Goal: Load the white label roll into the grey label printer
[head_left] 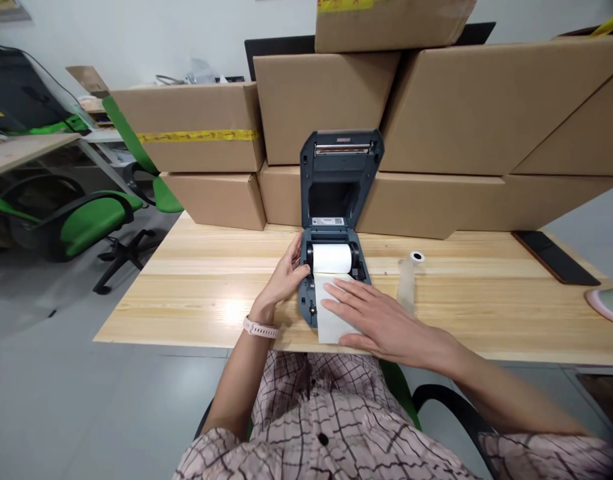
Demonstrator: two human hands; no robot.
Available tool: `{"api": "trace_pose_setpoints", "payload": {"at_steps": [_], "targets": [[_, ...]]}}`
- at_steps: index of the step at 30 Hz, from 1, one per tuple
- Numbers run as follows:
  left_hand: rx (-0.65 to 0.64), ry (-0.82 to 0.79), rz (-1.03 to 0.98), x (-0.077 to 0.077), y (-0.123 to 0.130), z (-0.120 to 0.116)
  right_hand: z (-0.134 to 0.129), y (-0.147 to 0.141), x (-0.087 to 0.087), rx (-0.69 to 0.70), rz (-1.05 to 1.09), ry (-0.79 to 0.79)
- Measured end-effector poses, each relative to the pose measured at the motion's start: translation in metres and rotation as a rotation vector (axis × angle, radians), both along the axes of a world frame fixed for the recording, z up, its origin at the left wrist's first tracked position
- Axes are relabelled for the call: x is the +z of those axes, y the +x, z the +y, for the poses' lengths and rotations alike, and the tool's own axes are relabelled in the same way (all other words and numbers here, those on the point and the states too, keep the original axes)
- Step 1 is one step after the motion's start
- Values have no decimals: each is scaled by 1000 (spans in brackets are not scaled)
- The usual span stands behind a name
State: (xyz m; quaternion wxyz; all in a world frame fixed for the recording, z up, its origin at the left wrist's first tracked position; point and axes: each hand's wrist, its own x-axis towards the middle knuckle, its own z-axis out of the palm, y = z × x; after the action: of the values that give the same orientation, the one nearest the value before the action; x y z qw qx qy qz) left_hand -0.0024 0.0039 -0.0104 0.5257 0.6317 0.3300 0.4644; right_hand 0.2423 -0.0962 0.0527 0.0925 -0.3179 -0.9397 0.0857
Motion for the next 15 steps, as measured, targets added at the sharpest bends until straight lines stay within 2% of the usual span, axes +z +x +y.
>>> {"api": "trace_pose_setpoints", "payload": {"at_steps": [4,8,15], "targets": [[9,3,17,-2,0,0,-13,-12,-15,-61,16,130],[24,4,13,-4,1,0,-23,-24,-23,-115,17,212],[42,-19,22,-3,2,-1,-28,-37,-25,-180,18,230]]}}
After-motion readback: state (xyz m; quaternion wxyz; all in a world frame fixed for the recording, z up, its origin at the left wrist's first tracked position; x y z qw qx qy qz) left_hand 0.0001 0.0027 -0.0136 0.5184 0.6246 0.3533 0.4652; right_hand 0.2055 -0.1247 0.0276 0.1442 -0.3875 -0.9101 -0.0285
